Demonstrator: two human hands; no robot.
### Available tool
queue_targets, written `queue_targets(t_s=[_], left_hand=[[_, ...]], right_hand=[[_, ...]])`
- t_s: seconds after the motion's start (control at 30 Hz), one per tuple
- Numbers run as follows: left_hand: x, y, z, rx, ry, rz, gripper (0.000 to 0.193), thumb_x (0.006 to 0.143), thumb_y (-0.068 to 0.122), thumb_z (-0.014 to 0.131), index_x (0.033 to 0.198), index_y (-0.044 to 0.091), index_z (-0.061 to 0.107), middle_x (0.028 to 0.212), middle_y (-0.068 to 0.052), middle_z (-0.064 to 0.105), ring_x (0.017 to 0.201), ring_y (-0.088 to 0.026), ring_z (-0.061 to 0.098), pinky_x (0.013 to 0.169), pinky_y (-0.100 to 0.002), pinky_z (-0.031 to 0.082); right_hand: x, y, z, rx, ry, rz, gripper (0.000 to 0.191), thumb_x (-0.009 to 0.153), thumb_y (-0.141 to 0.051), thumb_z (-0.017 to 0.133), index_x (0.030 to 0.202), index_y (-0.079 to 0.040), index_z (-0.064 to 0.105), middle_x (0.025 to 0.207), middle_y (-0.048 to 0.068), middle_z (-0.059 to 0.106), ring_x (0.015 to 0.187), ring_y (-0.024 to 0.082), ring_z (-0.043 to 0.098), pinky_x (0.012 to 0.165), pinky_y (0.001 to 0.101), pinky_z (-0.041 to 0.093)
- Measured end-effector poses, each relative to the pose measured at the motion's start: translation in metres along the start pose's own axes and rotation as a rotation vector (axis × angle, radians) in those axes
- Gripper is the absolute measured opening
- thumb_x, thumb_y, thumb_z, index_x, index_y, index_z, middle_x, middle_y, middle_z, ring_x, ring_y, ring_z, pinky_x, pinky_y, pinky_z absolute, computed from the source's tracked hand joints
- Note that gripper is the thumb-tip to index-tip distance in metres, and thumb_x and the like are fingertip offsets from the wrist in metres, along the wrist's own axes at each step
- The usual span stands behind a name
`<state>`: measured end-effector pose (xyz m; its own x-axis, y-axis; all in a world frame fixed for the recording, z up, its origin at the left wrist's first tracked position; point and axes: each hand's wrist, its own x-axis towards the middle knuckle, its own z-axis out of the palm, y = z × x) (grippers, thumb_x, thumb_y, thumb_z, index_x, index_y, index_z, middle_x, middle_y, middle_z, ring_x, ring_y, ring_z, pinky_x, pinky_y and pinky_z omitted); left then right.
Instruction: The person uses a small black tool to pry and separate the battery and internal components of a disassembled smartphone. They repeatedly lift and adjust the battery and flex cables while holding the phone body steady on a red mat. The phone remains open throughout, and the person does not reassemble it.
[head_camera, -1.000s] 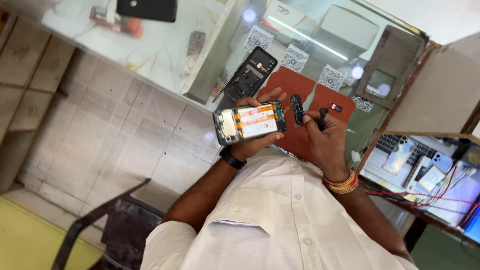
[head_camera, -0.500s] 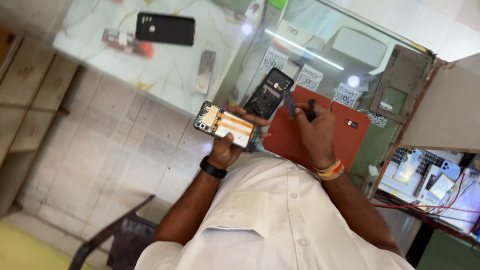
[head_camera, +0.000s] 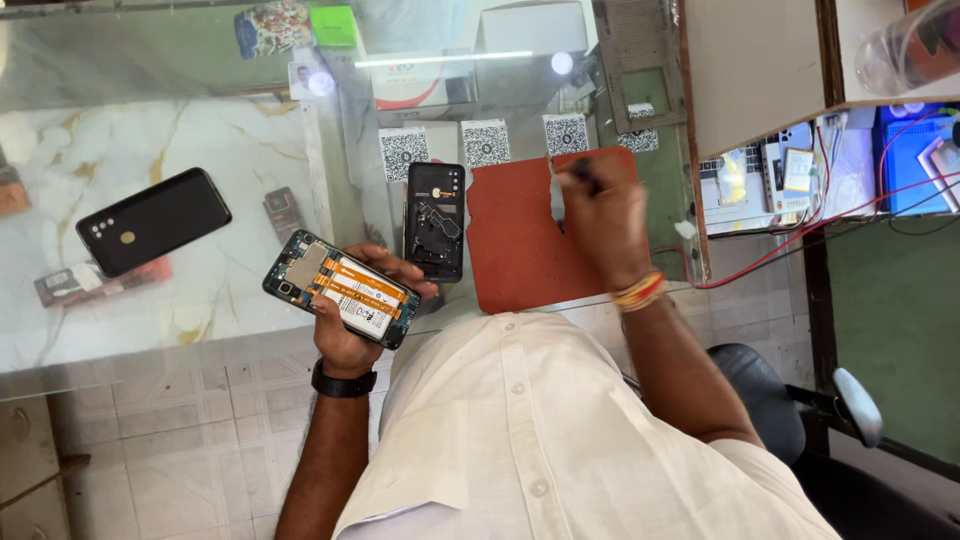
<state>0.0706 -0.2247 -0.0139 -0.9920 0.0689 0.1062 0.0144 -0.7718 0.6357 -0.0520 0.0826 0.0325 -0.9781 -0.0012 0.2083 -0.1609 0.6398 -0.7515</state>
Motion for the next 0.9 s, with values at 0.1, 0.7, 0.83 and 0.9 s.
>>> queue_targets(t_s=[0.1, 0.7, 0.83, 0.9], left_hand=[[0.005, -0.001, 0.005, 0.025, 0.002, -0.010, 0.094, 0.090, 0.075, 0.064, 0.137, -0.004, 0.048, 0.120, -0.026, 0.063, 0.102, -0.044, 0.071, 0.092, -0.059, 0.059], [-0.015, -0.021, 0.035, -0.034, 0.173, 0.127, 0.100, 0.086, 0.076, 0.066, 0.144, -0.002, 0.045, 0.117, -0.014, 0.059, 0.109, -0.031, 0.068, 0.092, -0.055, 0.062], [-0.027, -0.020, 0.036, -0.019, 0.222, 0.198, 0.101, 0.088, 0.077, 0.066, 0.146, -0.004, 0.046, 0.117, -0.014, 0.059, 0.106, -0.029, 0.068, 0.091, -0.054, 0.061], [-0.032, -0.020, 0.038, -0.033, 0.219, 0.227, 0.101, 0.089, 0.076, 0.065, 0.147, -0.004, 0.046, 0.117, -0.014, 0.059, 0.101, -0.029, 0.069, 0.089, -0.055, 0.062]], right_hand=[[0.013, 0.032, -0.035, -0.189, 0.072, -0.202, 0.012, 0.093, -0.005, 0.081, 0.102, -0.003, 0.074, 0.094, 0.010, 0.068, 0.079, 0.024, 0.065, 0.068, 0.0367, 0.052], [0.044, 0.074, -0.055, -0.332, -0.234, -0.338, 0.024, 0.088, -0.015, 0.090, 0.105, -0.004, 0.077, 0.096, 0.012, 0.070, 0.082, 0.028, 0.069, 0.071, 0.0388, 0.055], [0.058, 0.055, -0.049, -0.255, -0.363, -0.270, 0.025, 0.087, -0.014, 0.089, 0.097, 0.001, 0.073, 0.081, 0.014, 0.068, 0.069, 0.027, 0.063, 0.065, 0.0379, 0.051], [0.062, 0.038, -0.030, -0.132, -0.406, -0.272, 0.025, 0.087, -0.013, 0.088, 0.093, 0.003, 0.070, 0.077, 0.013, 0.067, 0.068, 0.022, 0.062, 0.065, 0.0351, 0.050]])
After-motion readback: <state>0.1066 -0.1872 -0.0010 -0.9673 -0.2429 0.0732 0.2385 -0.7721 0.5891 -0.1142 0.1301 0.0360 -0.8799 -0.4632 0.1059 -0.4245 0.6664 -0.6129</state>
